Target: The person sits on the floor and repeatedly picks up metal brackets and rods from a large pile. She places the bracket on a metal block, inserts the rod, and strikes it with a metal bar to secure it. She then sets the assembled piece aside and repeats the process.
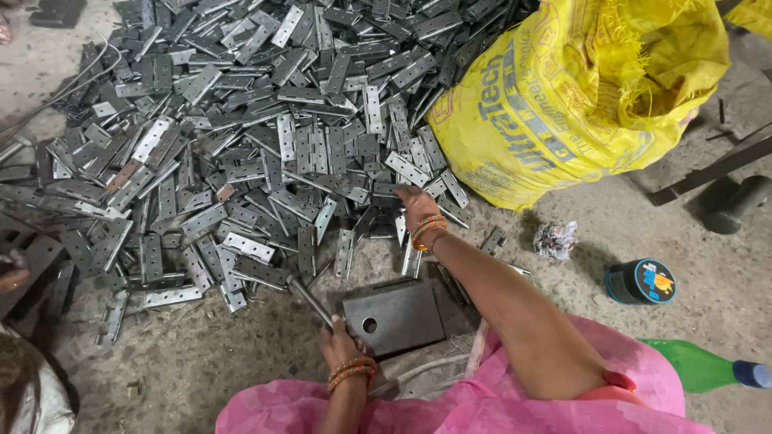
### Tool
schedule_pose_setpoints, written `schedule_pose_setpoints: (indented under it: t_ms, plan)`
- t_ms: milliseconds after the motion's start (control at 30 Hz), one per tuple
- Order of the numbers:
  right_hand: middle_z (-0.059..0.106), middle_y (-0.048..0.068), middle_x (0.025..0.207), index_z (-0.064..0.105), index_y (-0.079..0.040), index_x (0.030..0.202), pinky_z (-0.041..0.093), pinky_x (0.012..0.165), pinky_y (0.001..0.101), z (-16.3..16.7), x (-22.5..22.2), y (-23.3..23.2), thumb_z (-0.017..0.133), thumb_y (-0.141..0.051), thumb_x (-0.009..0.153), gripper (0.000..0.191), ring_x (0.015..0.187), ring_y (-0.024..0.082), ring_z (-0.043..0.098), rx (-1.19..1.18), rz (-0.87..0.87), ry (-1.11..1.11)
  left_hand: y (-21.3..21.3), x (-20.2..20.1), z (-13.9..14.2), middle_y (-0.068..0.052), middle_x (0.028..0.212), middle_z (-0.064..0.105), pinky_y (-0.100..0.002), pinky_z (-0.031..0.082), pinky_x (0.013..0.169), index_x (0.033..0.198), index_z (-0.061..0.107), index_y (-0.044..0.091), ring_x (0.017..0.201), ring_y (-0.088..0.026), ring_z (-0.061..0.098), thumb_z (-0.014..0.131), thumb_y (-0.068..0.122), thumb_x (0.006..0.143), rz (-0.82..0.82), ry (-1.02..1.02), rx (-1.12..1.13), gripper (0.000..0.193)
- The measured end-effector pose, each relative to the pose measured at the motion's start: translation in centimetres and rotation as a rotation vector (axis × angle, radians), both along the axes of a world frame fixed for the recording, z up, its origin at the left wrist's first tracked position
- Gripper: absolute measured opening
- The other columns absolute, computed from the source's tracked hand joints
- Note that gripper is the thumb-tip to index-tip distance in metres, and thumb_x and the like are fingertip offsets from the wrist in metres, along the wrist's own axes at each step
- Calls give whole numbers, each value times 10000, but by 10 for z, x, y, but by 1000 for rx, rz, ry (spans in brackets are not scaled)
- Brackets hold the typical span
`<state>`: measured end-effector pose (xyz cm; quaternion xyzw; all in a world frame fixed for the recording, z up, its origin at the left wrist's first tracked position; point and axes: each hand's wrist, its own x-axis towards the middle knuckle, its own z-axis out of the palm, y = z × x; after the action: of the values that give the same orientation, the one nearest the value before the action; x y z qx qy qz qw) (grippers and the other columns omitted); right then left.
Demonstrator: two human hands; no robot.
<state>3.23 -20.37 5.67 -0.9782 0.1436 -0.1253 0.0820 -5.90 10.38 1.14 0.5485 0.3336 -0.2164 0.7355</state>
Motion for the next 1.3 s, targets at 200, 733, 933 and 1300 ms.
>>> schedule_pose_setpoints:
  t_ms: [200, 733, 933, 1300]
  plan:
    - [729, 119, 1144, 637, -322, 1371, 609, 800, 429, 2, -6, -3, 558, -11, 933, 542, 924, 307, 734, 0, -196, 345, 0, -2, 6, -31, 535, 478, -330, 312, 350, 788, 484, 67, 382, -152, 428, 564, 358, 1017, -128, -17, 84, 379]
    - [788, 161, 1088, 696, -73, 1199, 608, 865, 396, -39, -199, -69, 814, -308, 803, 476, 965, 268, 764, 719, -277, 292, 1, 6, 14, -30, 617, 519, -345, 341, 411, 891, 508, 74, 463, -151, 458, 588, 367, 1017, -198, -11, 112, 329]
    - [727, 219, 1083, 734, -104, 1150, 582, 853, 450, -13, -208, -58, 809, -372, 824, 429, 999, 373, 721, 177, -429, 600, 2, 6, -1, -16, 633, 529, -339, 366, 423, 874, 547, 64, 475, -137, 470, 610, 364, 1011, -216, -84, 195, 336]
    - [291, 378, 1510, 122, 5, 1549, 641, 783, 387, 24, -103, 58, 848, -612, 771, 1230, 1054, 388, 695, 465, -571, 538, 0, 8, 41, -50, 596, 505, -350, 346, 402, 920, 491, 85, 443, -169, 443, 577, 374, 1020, -230, 109, 185, 318]
